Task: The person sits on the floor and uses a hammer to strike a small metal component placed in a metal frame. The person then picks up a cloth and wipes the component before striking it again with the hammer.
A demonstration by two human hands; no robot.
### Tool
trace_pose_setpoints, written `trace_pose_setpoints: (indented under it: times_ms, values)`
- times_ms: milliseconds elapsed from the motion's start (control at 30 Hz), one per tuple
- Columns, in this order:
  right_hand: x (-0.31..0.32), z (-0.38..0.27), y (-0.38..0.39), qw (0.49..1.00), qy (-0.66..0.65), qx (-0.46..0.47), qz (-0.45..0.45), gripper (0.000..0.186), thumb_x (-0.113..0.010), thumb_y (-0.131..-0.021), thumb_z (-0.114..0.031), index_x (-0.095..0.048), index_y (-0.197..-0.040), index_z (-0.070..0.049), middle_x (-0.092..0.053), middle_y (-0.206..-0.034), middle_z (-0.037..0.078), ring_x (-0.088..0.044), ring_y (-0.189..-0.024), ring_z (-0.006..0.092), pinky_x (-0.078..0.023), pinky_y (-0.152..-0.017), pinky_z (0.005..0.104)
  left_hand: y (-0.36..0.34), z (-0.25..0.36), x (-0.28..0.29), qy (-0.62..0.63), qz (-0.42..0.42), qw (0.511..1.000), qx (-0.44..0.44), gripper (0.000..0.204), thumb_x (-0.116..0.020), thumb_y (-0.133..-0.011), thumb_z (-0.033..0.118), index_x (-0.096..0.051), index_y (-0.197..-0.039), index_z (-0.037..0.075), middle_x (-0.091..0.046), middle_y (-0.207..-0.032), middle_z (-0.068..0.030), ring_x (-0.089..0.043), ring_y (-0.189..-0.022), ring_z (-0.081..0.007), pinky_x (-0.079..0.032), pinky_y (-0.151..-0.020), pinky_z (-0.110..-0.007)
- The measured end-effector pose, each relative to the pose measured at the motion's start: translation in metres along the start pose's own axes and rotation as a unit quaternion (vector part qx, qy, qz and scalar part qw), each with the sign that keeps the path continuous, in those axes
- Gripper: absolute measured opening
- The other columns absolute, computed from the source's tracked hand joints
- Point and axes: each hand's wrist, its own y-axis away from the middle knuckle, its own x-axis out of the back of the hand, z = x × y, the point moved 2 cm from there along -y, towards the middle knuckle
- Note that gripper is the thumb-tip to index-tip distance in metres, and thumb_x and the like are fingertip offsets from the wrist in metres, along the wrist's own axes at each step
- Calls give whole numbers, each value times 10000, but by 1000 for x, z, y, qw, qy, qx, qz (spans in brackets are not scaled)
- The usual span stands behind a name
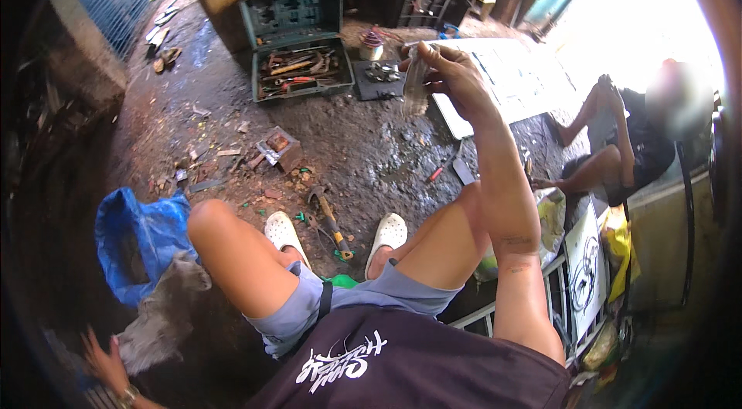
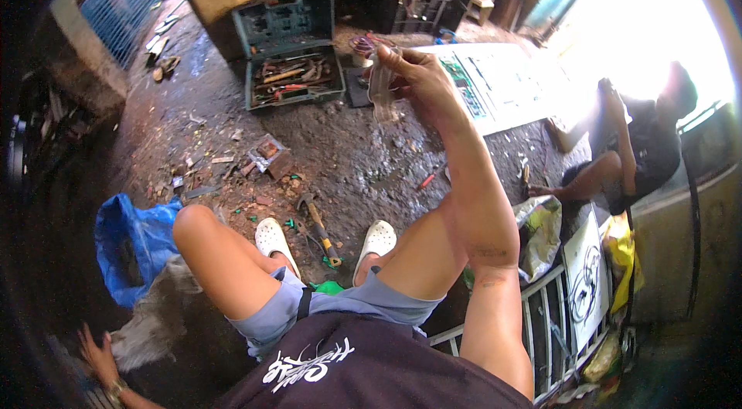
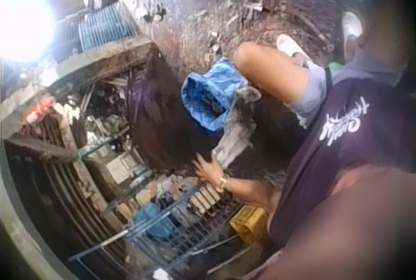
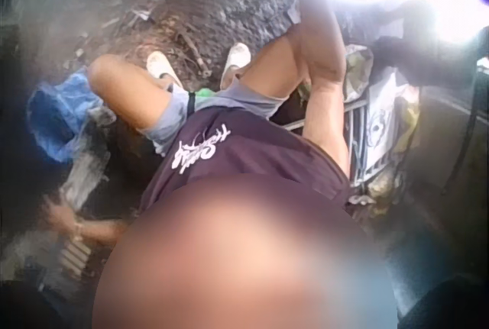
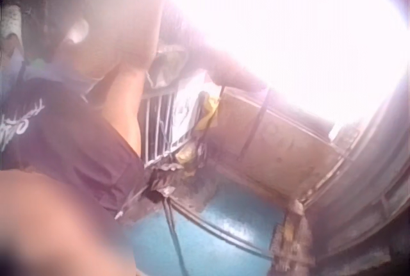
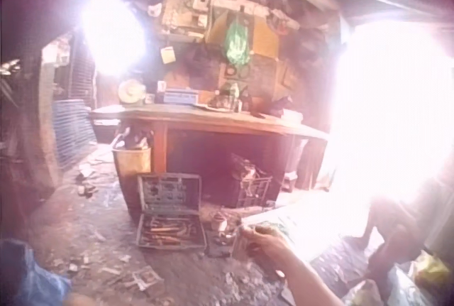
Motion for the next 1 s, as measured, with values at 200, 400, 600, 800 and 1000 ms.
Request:
trace_pose_setpoints:
  times_ms: [200,400,600,800,1000]
  values:
    - [-81,-59,46,981,120,94,-120,494,-734,-938,-500,-778,-1047,-20,-729,-834,43,-690,-745,103,-533,-677,257,-19,291,109,837,-207,438,-254,779,-413,-1059,552,-236,-1618,38,-535,-1466,-283,-592,-1293,-335,-462,-1077,-470]
    - [-115,-77,82,972,33,132,-193,400,-725,-972,-329,-750,-1125,40,-767,-957,128,-725,-820,158,-577,-748,284,-7,472,134,783,-407,307,-356,658,-270,-1113,503,-314,-1584,46,-601,-1392,-285,-616,-1268,-329,-484,-1018,-425]
    - [-101,-78,64,969,70,173,-160,498,-744,-921,-516,-787,-1004,-27,-685,-764,0,-601,-728,71,-488,-652,275,22,550,134,746,-456,263,-407,620,-501,-1087,378,-331,-1557,11,-633,-1357,-221,-624,-1246,-248,-489,-996,-366]
    - [-72,-53,18,985,63,147,-66,482,-756,-915,-512,-793,-1027,-44,-734,-812,20,-637,-720,66,-508,-637,261,53,607,120,773,-463,301,-314,611,-736,-926,14,-458,-1470,-15,-747,-1141,-136,-737,-1020,-212,-574,-926,-322]
    - [-44,18,-6,998,-10,58,-32,399,-753,-936,-462,-781,-1006,-70,-698,-783,-13,-594,-664,56,-470,-605,239,61,618,106,767,-453,358,-280,658,-750,-913,6,-447,-1496,-12,-758,-1081,-108,-732,-963,-170,-578,-818,-259]
